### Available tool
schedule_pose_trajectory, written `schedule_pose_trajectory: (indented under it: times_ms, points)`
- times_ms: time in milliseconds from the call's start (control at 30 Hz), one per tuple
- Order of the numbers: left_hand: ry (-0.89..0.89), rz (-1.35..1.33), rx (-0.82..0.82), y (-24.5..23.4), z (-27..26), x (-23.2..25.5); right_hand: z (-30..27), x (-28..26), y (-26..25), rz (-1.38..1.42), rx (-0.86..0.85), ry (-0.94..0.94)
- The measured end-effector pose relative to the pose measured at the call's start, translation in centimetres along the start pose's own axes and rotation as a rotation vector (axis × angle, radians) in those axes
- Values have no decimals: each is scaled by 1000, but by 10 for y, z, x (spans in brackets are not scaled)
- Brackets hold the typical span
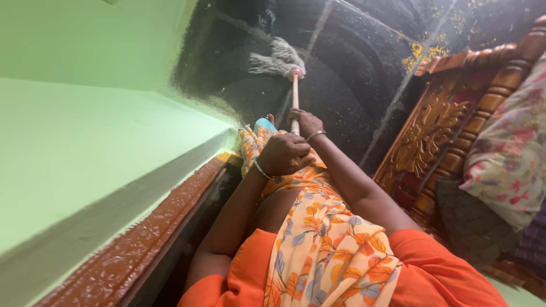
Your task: The person mops a dark stone floor by hand using a mop, moving it across the surface and into corners while navigating around furniture.
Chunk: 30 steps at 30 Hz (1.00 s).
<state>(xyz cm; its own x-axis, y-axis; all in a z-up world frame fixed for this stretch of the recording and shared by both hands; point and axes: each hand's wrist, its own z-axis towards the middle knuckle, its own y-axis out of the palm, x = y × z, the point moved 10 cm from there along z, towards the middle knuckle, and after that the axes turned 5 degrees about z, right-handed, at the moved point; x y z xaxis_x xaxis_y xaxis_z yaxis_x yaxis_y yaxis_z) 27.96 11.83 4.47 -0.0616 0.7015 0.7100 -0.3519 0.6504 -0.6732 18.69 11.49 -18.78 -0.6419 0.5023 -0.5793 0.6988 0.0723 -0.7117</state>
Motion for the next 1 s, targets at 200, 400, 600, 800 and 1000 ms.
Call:
schedule_pose_trajectory:
  times_ms: [200,400,600,800,1000]
  points:
    - [76,-68,-95,68,8,50,-65,81,-17,10,-7,138]
    - [54,-151,-250,107,15,76,-122,128,-35,-3,52,258]
    - [-28,-271,-346,125,8,85,-171,150,-34,0,42,329]
    - [-49,-446,-273,119,-8,84,-194,182,12,71,63,245]
    - [-124,-407,-297,120,-32,68,-193,187,55,169,113,240]
